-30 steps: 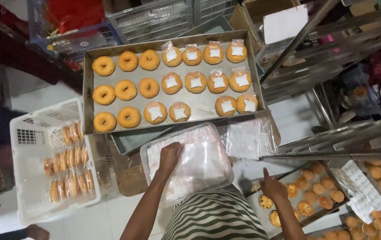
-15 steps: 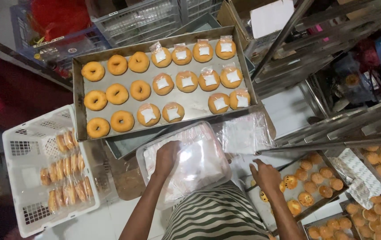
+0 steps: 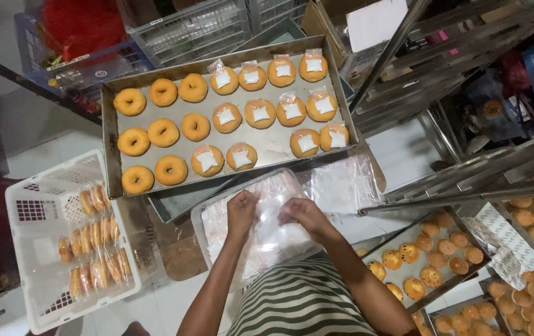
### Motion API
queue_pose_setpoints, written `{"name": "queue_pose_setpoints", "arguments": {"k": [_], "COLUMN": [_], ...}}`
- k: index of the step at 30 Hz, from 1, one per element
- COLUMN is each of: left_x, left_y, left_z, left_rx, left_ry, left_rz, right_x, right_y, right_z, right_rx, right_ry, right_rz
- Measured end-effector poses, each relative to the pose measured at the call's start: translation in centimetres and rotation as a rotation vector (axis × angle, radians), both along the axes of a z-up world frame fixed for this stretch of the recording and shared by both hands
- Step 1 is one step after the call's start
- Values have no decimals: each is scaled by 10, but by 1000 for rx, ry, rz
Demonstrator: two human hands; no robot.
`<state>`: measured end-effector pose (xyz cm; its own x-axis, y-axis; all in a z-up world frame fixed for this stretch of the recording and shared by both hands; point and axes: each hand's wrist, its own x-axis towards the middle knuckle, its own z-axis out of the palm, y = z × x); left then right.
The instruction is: The person packages donuts by placing them into individual plastic bags and then into a larger bag.
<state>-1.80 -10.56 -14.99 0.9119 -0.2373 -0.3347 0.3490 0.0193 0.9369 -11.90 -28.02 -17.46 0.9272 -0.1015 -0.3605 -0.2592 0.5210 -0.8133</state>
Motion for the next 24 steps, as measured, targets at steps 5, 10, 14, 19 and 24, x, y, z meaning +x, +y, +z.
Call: {"name": "queue_pose_setpoints", "arguments": {"k": [5,10,14,19,24], "left_x": [-6,-11,-12,-9,-3], "left_y": [9,9,5,0,0], "left_z": [26,25,23,-3,-26], "left_rx": [-322,-466,-391,-267,-183], "left_ry": [286,231,155,146,-4], "left_rz": [-49,-162,-126,-27,61], "right_x": [8,10,13,14,15], "right_y": [-23,-34,-37,-34,-36], "right_z": [10,24,29,29,37], "right_rx": [-15,-23,-54,-104,-44], "right_ry": [60,88,127,156,147], "right_rz": [-106,-118,-73,-41,2]}}
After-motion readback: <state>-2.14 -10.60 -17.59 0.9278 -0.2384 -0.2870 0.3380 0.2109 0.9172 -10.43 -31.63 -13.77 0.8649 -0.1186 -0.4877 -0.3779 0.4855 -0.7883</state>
